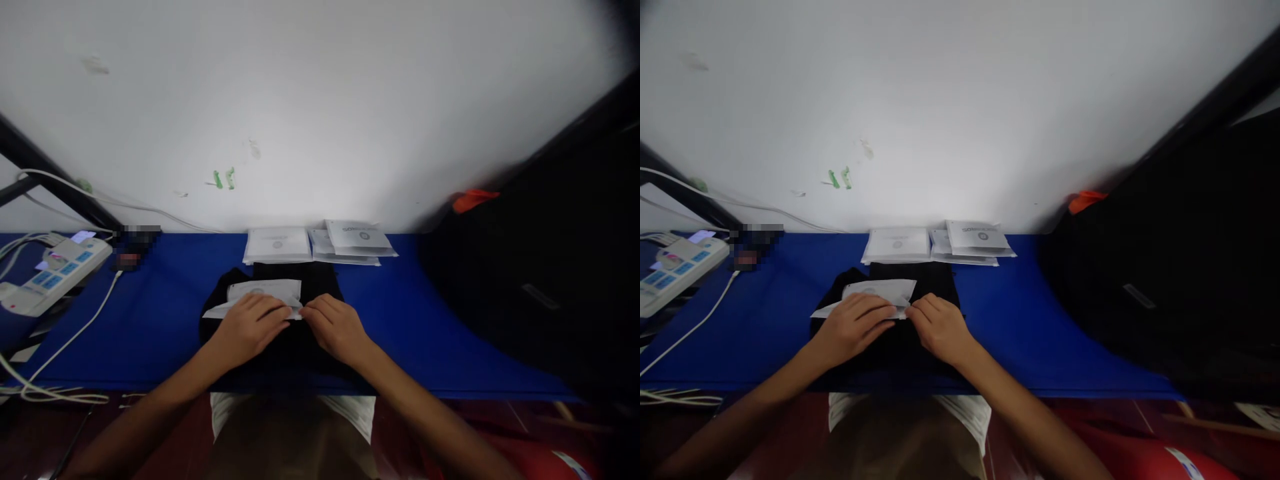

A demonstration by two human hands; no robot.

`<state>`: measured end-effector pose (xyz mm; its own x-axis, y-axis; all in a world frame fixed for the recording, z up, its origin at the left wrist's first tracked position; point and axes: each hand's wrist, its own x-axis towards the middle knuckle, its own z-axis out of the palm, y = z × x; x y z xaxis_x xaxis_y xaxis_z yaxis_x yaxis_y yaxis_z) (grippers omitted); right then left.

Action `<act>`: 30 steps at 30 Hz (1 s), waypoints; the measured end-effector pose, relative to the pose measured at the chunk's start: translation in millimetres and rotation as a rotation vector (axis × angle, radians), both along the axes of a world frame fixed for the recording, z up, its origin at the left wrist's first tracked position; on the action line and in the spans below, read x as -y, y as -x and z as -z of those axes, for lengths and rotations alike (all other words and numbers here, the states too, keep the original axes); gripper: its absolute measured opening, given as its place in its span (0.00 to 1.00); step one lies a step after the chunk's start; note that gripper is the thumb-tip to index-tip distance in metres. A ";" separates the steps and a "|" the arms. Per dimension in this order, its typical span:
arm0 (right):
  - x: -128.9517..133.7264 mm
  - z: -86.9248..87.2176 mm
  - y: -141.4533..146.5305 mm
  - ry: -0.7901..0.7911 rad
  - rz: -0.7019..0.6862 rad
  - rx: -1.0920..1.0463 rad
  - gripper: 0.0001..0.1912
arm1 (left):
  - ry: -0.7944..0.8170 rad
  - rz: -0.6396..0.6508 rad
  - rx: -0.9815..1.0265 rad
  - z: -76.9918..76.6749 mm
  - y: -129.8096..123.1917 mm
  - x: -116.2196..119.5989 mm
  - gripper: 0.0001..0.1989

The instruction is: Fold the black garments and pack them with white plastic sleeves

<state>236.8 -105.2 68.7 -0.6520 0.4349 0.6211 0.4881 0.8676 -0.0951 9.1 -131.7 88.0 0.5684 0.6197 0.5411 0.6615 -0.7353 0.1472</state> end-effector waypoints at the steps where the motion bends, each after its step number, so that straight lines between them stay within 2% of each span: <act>1: 1.5 -1.3 4.0 0.000 -0.004 0.001 0.12 | -0.010 0.014 0.009 -0.3 -7.5 0.6 0.06; 4: 4.7 -3.5 10.3 0.020 -0.008 0.003 0.13 | -0.078 0.016 0.059 -1.7 -21.7 1.4 0.07; 7: 3.7 -5.8 6.2 0.051 -0.022 -0.012 0.14 | -0.136 0.004 0.086 -4.1 -21.1 0.5 0.06; 10: -2.6 -9.1 -8.9 0.059 0.006 -0.090 0.15 | -0.178 -0.033 0.101 -4.9 -4.3 -0.9 0.04; 14: -14.0 -10.3 -38.3 0.053 0.111 -0.277 0.11 | -0.199 -0.160 0.083 -1.3 34.0 0.6 0.04; 16: -17.4 -7.9 -49.8 0.067 0.128 -0.307 0.10 | -0.165 -0.185 0.070 0.7 49.4 3.0 0.04; 18: -18.3 -4.3 -56.4 0.090 0.125 -0.286 0.09 | -0.073 -0.157 0.071 1.7 56.5 5.6 0.03; 20: -17.6 -0.8 -59.0 0.128 0.122 -0.250 0.09 | 0.058 -0.119 0.095 1.7 54.8 7.6 0.02; 23: -15.5 0.6 -59.9 0.183 0.101 -0.199 0.07 | 0.219 -0.125 0.132 1.5 41.3 8.2 0.15; 25: -14.2 -1.8 -60.9 0.190 0.076 -0.143 0.07 | 0.260 -0.150 0.129 1.9 30.0 6.5 0.18; 28: -11.5 -9.8 -63.4 0.176 0.071 -0.036 0.08 | 0.241 -0.168 0.115 2.1 15.8 1.4 0.08; 30: -7.3 -16.7 -63.3 0.145 0.105 0.008 0.11 | 0.181 -0.170 0.101 1.1 9.4 -2.5 0.06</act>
<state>300.1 -97.9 85.3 -0.6030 0.5859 0.5413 0.5769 0.7890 -0.2114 -0.3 -129.2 86.9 0.3964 0.7939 0.4611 0.7489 -0.5702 0.3378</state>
